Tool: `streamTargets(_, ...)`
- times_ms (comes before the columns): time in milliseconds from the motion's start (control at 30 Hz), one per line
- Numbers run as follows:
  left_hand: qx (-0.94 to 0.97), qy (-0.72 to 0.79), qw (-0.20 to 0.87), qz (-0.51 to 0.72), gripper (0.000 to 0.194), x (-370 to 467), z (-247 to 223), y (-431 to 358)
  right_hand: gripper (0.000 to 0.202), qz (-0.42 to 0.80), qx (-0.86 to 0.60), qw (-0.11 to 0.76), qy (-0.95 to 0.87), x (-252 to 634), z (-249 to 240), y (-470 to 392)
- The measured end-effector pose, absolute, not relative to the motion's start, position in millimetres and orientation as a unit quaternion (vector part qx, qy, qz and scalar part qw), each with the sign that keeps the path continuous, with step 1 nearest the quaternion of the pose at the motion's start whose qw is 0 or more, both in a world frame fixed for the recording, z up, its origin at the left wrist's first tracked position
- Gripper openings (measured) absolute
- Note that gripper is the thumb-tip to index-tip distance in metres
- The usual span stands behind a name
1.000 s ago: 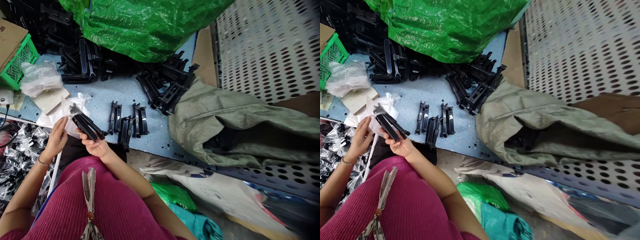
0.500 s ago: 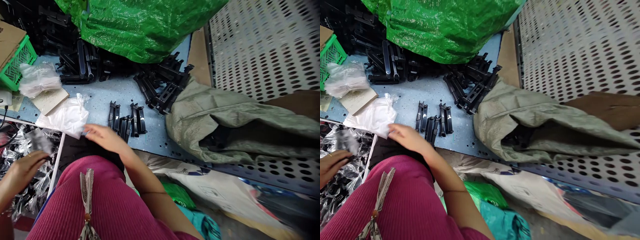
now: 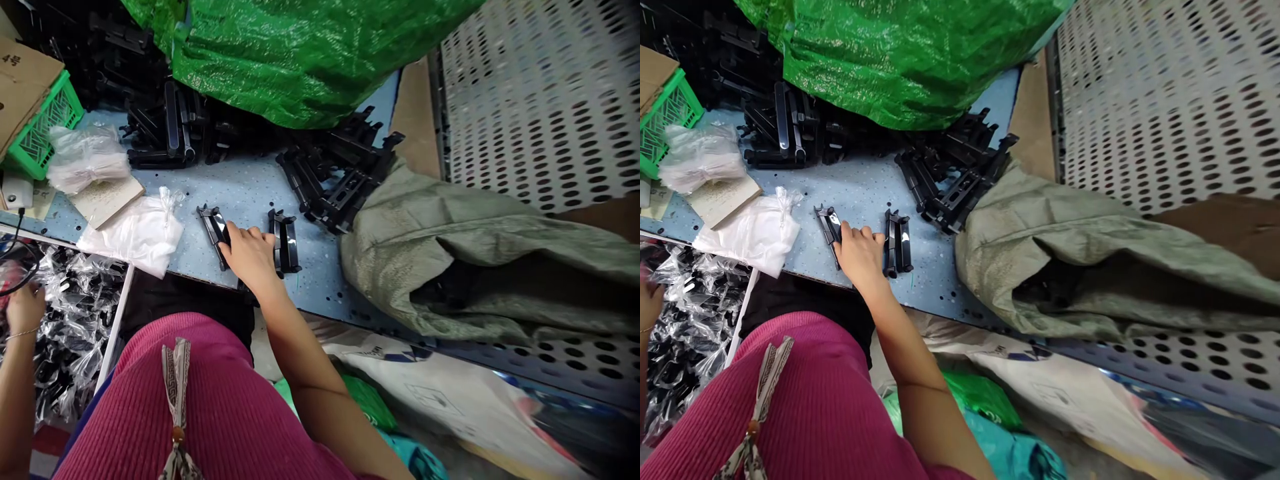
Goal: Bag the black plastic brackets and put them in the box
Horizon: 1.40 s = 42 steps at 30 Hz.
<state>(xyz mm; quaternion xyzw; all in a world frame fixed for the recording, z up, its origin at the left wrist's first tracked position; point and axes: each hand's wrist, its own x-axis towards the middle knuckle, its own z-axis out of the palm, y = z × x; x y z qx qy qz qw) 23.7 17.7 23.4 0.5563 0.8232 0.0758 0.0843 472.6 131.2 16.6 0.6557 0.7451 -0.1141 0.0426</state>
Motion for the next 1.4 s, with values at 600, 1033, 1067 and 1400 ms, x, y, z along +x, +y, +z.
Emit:
streamTargets(600, 0.694, 0.611, 0.271, 0.265, 0.017, 195.0, -7.5, 112.0, 0.043, -0.725, 0.456, -0.378, 0.352, 434.2, 13.3, 123.2)
streamTargets(1033, 0.693, 0.602, 0.278, 0.282, 0.022, 178.7, 27.4, 113.7, 0.034, -0.813, 0.352, -0.426, 0.182, 386.3, -23.0, 118.1)
streamTargets(1067, 0.722, 0.592, 0.254, 0.254, 0.026, 177.1, 29.6, 114.1, 0.036, -0.804, 0.356, -0.438, 0.186, 389.5, -21.5, 115.3)
streamTargets(1400, 0.592, 0.585, 0.452, 0.321, 0.016, 182.8, -4.3, 128.3, 0.039, -0.844, 0.317, -0.381, 0.206, 390.8, -18.6, 115.1)
